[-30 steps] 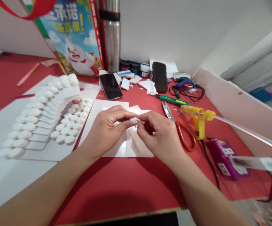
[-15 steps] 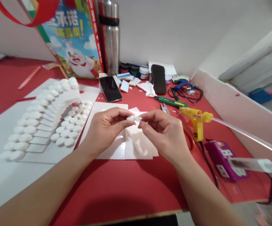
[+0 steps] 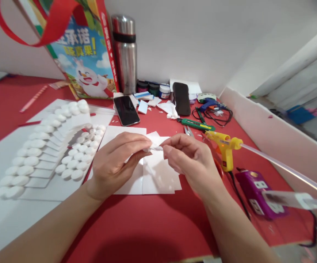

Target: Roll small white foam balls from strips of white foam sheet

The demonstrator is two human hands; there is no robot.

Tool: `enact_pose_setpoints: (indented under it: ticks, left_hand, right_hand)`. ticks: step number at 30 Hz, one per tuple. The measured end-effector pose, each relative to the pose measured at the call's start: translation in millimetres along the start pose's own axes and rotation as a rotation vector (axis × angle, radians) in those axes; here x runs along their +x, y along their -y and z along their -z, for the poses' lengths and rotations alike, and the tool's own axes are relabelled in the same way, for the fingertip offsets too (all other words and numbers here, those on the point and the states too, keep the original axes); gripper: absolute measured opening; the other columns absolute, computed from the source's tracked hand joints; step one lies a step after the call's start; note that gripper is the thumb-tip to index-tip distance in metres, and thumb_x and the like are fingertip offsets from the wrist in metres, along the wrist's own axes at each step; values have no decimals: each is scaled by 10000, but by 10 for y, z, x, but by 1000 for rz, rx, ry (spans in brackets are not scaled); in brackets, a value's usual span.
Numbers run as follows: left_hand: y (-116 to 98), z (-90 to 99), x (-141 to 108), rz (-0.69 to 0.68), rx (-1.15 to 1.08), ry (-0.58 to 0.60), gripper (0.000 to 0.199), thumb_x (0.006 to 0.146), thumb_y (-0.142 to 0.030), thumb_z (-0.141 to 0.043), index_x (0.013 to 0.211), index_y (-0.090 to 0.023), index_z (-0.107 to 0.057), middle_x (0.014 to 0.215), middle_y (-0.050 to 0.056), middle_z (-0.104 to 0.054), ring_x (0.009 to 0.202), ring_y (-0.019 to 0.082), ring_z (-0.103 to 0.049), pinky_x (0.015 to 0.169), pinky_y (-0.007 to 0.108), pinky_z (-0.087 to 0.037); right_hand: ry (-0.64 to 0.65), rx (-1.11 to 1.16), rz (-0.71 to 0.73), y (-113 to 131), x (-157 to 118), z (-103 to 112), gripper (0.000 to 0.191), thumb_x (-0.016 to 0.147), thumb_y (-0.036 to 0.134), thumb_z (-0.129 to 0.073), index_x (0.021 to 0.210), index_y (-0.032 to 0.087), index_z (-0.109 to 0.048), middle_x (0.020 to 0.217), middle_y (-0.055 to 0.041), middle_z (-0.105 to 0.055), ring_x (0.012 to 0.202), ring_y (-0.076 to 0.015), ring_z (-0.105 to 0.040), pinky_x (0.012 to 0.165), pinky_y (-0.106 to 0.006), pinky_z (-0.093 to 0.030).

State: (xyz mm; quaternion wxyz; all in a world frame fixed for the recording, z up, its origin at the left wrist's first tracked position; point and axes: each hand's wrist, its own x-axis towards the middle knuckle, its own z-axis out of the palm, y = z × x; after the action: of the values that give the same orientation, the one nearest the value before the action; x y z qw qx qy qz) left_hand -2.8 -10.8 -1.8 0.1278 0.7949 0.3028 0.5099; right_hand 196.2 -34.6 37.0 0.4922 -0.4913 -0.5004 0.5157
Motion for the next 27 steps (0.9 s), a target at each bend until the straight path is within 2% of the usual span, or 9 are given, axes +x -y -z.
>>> enact_pose_setpoints:
  ticks: [3, 7, 11, 15, 18, 23, 27]
  left_hand:
    - [5, 0, -5, -2, -7, 7, 362, 873, -74, -735, 1184, -258, -712, 1149, 78, -767, 1068, 228, -716, 961, 387, -580]
    - [-16, -8, 7, 14, -13, -33, 343, 872, -64, -735, 1154, -259, -726, 1137, 65, -774, 1060, 219, -723, 956, 373, -578]
    - [-54, -16, 16, 122, -90, -33, 284, 904, -90, -704, 1116, -276, -742, 1125, 53, -777, 1069, 224, -723, 961, 398, -574]
    - [-89, -31, 39, 283, -253, -56, 225, 905, -121, -719, 1064, -274, -760, 1101, 41, -774, 1073, 214, -707, 960, 385, -565]
    - [-76, -60, 64, 483, -430, -58, 165, 883, -161, -763, 1013, -260, -781, 1057, 24, -783, 997, 178, -717, 925, 324, -573]
    - [24, -122, 81, 793, -967, -28, 132, 830, -240, -826, 957, -227, -796, 940, 39, -798, 774, 147, -726, 817, 312, -616]
    - [55, -125, 87, 936, -1158, 33, 143, 804, -284, -854, 912, -201, -811, 970, 69, -795, 728, 116, -697, 795, 280, -608]
  right_hand:
    - [9, -91, 66, -16, -17, -38, 132, 833, 272, -738, 797, 165, -670, 668, 20, -616, 516, -65, -477, 445, -202, -350]
    - [-25, -282, 281, -64, -50, -91, 81, 840, 163, -681, 765, 182, -655, 665, 22, -617, 540, -78, -517, 475, -210, -404]
    - [-4, -515, 552, -114, -74, -97, 118, 844, 89, -637, 788, 193, -648, 701, 15, -638, 545, -81, -511, 496, -225, -420]
    - [89, -618, 741, -118, -91, -68, 128, 891, 81, -624, 902, 197, -676, 816, -29, -708, 688, -117, -642, 609, -243, -516]
    - [104, -596, 764, -93, -116, -62, 156, 888, 68, -638, 964, 190, -700, 860, -48, -730, 765, -133, -688, 660, -247, -550]
    - [-142, -515, 649, -43, -130, -64, 115, 890, 110, -673, 913, 216, -709, 788, -17, -722, 626, -125, -626, 562, -265, -513]
    - [-204, -420, 512, -26, -101, -52, 63, 899, 173, -682, 850, 204, -706, 712, -9, -690, 557, -116, -567, 497, -264, -464]
